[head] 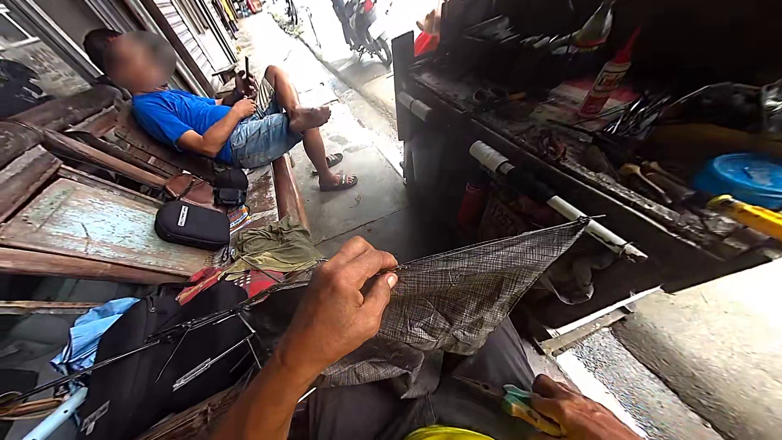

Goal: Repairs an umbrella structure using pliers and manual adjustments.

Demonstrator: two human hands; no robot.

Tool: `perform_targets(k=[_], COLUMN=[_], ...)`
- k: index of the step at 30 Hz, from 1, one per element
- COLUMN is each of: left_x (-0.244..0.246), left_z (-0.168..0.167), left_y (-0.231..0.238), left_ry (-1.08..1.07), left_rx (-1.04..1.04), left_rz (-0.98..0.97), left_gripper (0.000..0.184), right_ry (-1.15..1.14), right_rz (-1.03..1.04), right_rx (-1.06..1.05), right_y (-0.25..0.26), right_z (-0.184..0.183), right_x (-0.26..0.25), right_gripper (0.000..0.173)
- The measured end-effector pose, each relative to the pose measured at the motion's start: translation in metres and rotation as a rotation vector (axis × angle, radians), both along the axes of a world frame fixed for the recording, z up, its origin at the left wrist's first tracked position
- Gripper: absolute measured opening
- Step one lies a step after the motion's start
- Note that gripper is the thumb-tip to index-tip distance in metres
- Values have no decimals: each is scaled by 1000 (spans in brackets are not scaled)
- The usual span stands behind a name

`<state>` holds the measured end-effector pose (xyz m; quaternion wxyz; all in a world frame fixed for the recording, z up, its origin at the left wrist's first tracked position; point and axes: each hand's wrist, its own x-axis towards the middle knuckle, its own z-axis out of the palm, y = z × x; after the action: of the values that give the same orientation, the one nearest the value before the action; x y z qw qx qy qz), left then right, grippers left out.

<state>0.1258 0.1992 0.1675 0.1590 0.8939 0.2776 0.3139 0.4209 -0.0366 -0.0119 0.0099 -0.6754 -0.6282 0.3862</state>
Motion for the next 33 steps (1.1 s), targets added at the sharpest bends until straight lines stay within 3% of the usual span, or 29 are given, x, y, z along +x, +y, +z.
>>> perform_targets(k=[5,17,21,24,26,28,33], left_x=[2,5,6,8,9,9,6], left_z=[-1,-19,-24,-29,-34,-42,-61], left_y=[0,-5,-4,-6,-10,-16,-24], left_ry=[-9,48,61,68,72,91,138], left_rx=[20,178,178,169,172,176,238], left_rz=[13,93,99,85,73,57,15], left_gripper=[17,22,22,22,21,21,21], right_ry=[63,182,554,783,791,726,545], right_rz=[-28,-45,3,1,12,13,-42], right_rx=[21,155,274,281,277,264,133], right_y=[-6,-7,0,10,16,22,34], right_z=[-18,-16,22,70,101,121,132], right_x=[-2,6,13,7,5,5,0], right_gripper=[42,35,34,45,49,43,43])
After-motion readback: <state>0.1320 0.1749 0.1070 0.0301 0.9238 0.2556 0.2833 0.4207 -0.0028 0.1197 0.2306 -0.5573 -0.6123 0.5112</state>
